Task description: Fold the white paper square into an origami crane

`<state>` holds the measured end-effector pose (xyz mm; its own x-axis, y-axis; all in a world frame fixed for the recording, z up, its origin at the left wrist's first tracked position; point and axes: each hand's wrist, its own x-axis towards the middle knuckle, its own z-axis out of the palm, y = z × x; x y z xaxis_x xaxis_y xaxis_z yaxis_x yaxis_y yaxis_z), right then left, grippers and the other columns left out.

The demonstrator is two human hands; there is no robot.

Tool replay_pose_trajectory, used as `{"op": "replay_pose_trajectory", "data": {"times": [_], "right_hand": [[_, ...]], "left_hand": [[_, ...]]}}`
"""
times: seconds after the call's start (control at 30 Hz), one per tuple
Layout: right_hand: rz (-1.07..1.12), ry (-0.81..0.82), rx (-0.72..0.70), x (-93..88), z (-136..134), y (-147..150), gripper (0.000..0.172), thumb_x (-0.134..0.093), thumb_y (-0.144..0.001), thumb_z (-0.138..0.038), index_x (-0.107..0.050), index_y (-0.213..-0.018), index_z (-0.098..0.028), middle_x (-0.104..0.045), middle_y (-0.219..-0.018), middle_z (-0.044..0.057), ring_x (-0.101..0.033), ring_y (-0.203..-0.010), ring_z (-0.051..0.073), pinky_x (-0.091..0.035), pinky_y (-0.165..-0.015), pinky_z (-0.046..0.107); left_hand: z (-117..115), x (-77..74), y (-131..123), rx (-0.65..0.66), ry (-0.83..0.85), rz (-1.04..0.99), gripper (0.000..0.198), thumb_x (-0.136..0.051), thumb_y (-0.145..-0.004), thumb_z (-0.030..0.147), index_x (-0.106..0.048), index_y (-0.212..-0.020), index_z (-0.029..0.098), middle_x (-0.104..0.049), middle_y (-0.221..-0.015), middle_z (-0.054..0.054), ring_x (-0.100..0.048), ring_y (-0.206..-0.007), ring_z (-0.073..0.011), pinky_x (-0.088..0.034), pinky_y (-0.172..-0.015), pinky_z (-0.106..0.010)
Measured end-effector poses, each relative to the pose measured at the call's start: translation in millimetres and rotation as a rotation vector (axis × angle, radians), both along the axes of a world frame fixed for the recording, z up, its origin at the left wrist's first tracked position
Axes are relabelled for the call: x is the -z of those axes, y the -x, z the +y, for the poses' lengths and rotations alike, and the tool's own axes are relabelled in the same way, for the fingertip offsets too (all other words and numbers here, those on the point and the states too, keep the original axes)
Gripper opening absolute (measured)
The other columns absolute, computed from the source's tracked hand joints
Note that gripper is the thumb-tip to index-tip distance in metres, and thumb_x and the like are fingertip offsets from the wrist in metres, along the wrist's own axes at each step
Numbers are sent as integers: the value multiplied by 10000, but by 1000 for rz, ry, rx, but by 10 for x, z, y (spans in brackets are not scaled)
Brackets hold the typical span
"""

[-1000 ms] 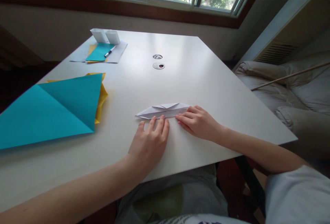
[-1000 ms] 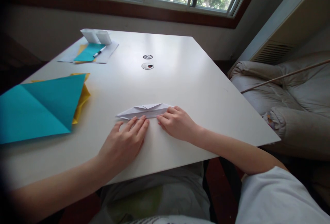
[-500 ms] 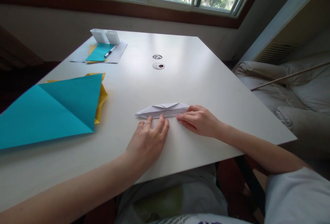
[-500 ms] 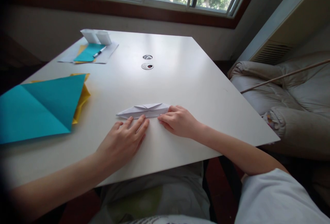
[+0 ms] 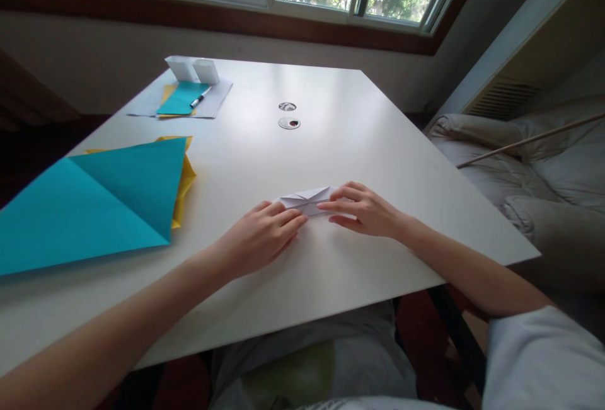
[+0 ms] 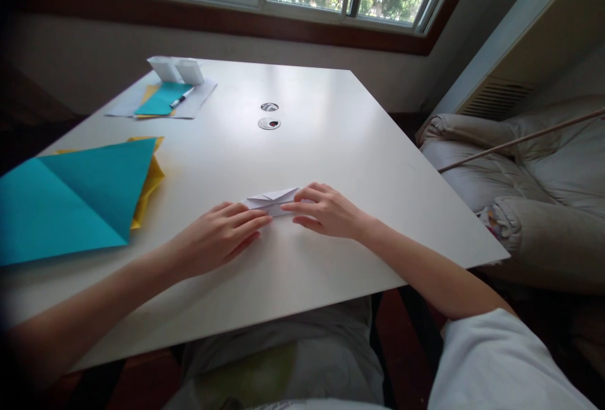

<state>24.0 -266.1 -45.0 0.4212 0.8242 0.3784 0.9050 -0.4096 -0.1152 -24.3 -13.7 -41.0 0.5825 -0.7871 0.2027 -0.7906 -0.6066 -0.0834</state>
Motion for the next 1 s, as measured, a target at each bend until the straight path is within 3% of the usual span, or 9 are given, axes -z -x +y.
{"op": "replay_pose_trajectory", "data": {"times": [0.1,0.2,0.4,0.67,0.8,1.0], "right_hand": [[-13,68,1,50,49,-15,319,-451,-891,-309,-546,-1189,-245,-545,-1233,62,-457,-1138,197,-381,-941,384],[58,93,-4,93,88,-49,330,-424,-904,-298,-534,-1208,-229,-526,-1272,57,-457,-1160,183,-384,-958,362],[112,68,-18,78,126,-62,308,-453,-889,-303,-566,-1161,-215,-593,-1188,52,-509,-1091,174,-407,-925,341],[-26,15,10,113,190,-40,307,-498,-845,-442,-643,-976,-204,-672,-1017,47,-589,-929,179,-413,-831,324],[-24,1,42,116,214,-37,240,-471,-875,-352,-655,-911,-202,-689,-935,44,-600,-890,164,-421,-781,291],[86,-17,100,55,240,-28,262,-430,-894,-287,-668,-877,-180,-684,-831,56,-611,-823,147,-432,-733,250]], "left_hand": [[17,14,-39,45,23,3,267,-397,-893,181,-552,-1110,184,-621,-1100,-60,-536,-968,-197,-413,-822,-345],[18,15,-81,56,102,18,258,-413,-886,187,-568,-1092,194,-629,-1069,-63,-505,-1041,-208,-418,-868,-355],[8,47,-176,26,265,108,261,-460,-870,236,-561,-1093,147,-620,-1083,-84,-531,-1013,-189,-462,-859,-323],[-54,95,-188,45,165,28,221,-395,-899,204,-609,-923,151,-659,-969,-70,-579,-936,-187,-464,-816,-329],[-74,63,-218,10,140,54,228,-374,-894,183,-595,-866,136,-654,-850,-72,-590,-848,-180,-457,-779,-318],[-93,37,-233,-91,283,156,215,-384,-883,199,-587,-831,148,-638,-774,-41,-580,-699,-141,-438,-633,-244]]}}
